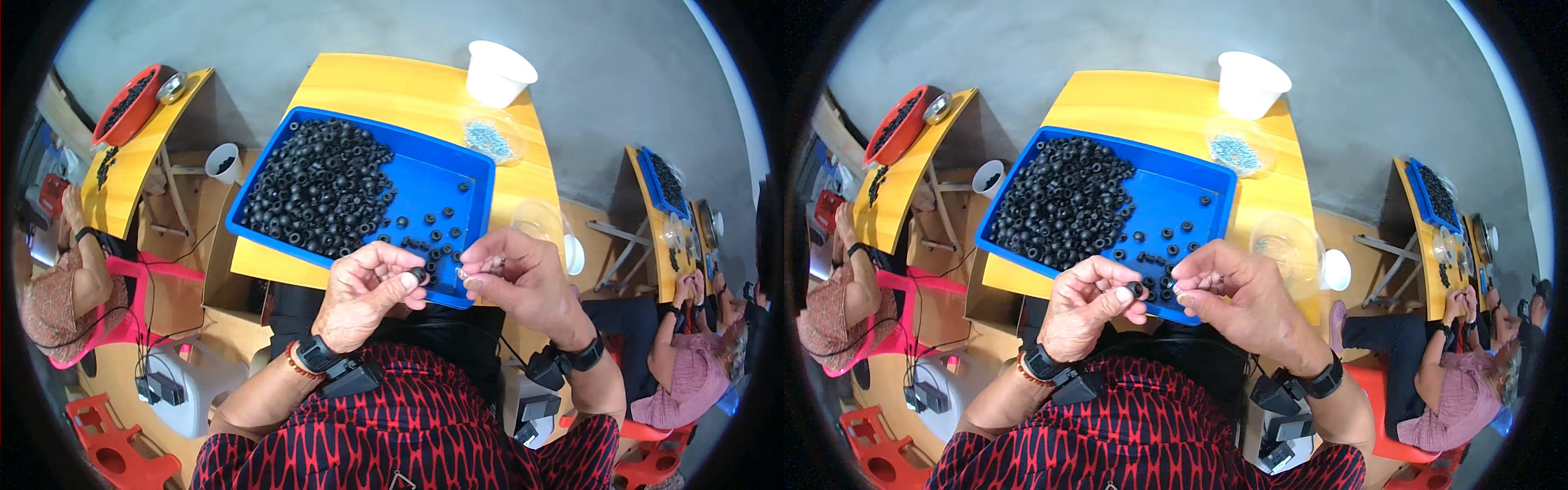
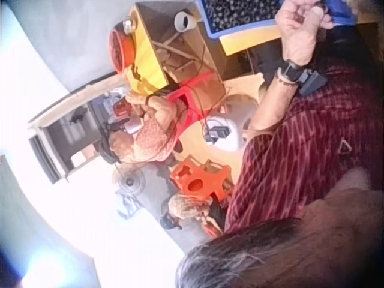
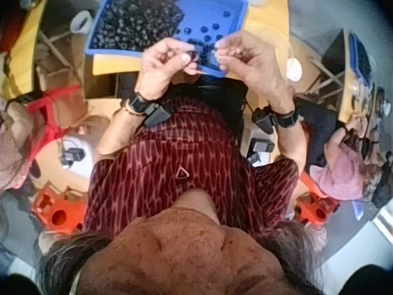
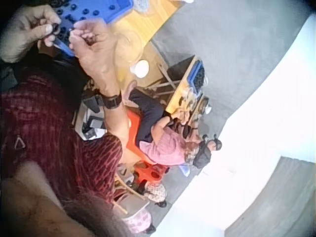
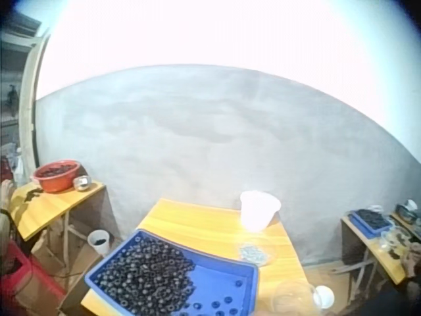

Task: The person is assembling small black plastic components by inserting small metal bearings into them.

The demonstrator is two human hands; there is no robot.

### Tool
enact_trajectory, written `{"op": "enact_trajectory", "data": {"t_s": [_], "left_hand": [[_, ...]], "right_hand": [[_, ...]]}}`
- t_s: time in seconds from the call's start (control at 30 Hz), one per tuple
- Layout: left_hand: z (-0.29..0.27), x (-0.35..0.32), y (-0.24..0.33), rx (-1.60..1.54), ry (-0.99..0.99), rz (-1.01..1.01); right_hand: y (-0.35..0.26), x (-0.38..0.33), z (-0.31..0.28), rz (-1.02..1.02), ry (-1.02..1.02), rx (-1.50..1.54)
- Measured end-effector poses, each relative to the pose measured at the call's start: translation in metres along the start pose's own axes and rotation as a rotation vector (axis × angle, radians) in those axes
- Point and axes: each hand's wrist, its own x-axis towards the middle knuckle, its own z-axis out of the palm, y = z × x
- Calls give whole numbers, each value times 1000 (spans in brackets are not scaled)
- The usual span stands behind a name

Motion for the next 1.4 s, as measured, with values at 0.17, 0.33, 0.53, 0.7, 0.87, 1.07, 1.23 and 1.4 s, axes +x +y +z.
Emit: {"op": "enact_trajectory", "data": {"t_s": [0.17,0.33,0.53,0.7,0.87,1.07,1.23,1.4], "left_hand": [[-5,-6,1,-13,4,7],[-9,-7,2,-26,-6,21],[-13,-8,0,-49,-5,-10],[-17,-9,0,-99,-25,-5],[-21,-9,2,-158,-19,-16],[-22,-8,1,-169,-4,-14],[-21,-8,2,-146,-7,-17],[-22,-8,-1,-139,6,22]], "right_hand": [[7,17,15,-286,-176,-219],[7,25,26,-347,-203,-274],[4,33,28,-465,-193,-459],[-3,34,37,-28,-211,-200],[10,32,36,-115,-159,-192],[17,33,43,-361,-84,-275],[13,34,41,-403,-112,-379],[17,36,43,-532,-64,-430]]}}
